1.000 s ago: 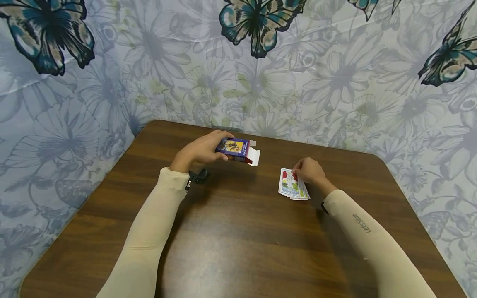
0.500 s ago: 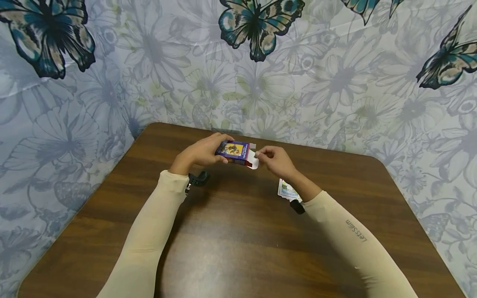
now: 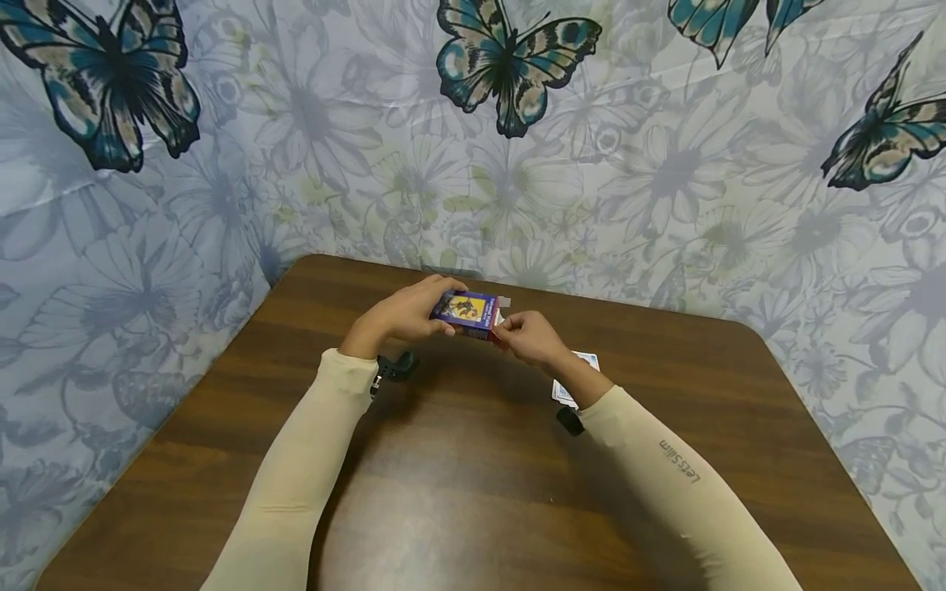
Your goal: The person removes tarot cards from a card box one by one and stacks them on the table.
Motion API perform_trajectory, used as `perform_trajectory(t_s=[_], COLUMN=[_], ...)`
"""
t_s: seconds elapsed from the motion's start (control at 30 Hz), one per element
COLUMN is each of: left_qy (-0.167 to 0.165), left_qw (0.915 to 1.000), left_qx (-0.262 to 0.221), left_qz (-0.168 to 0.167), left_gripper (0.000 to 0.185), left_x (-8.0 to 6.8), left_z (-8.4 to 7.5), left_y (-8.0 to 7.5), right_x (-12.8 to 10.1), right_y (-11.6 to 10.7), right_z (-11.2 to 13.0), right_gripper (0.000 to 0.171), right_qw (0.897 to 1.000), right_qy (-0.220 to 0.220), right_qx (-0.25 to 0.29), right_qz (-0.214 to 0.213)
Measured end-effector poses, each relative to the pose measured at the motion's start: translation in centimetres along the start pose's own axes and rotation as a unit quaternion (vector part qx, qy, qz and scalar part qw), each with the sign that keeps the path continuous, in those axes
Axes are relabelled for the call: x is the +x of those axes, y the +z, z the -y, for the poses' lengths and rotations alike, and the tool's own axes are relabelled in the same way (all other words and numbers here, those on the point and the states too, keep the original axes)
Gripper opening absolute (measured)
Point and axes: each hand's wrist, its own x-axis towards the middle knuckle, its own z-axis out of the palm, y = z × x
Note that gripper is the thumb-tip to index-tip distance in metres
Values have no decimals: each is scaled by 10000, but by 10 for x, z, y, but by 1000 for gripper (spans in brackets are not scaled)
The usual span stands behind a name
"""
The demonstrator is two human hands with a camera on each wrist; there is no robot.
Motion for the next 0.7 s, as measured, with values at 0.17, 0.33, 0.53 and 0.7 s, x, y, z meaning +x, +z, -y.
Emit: perform_trajectory(t_s=[0.17,0.33,0.53,0.7], left_qy=[-26,-47,-108,-54], left_qw=[10000,9999,9999,9999], left_qx=[19,102,118,121], left_qz=[32,6,-59,0], left_gripper=[68,68,68,69], left_x=[1,1,2,3], left_z=[-1,1,4,5], left_y=[1,0,-1,0], right_x=[-3,-4,-11,-16], right_y=[-5,-18,-44,-64], right_z=[-4,-13,-27,-40], right_gripper=[29,27,29,33], right_qw=[9999,9995,9990,9986], right_qy=[101,138,268,407], right_qx=[33,225,345,330], right_qz=[35,171,125,-52])
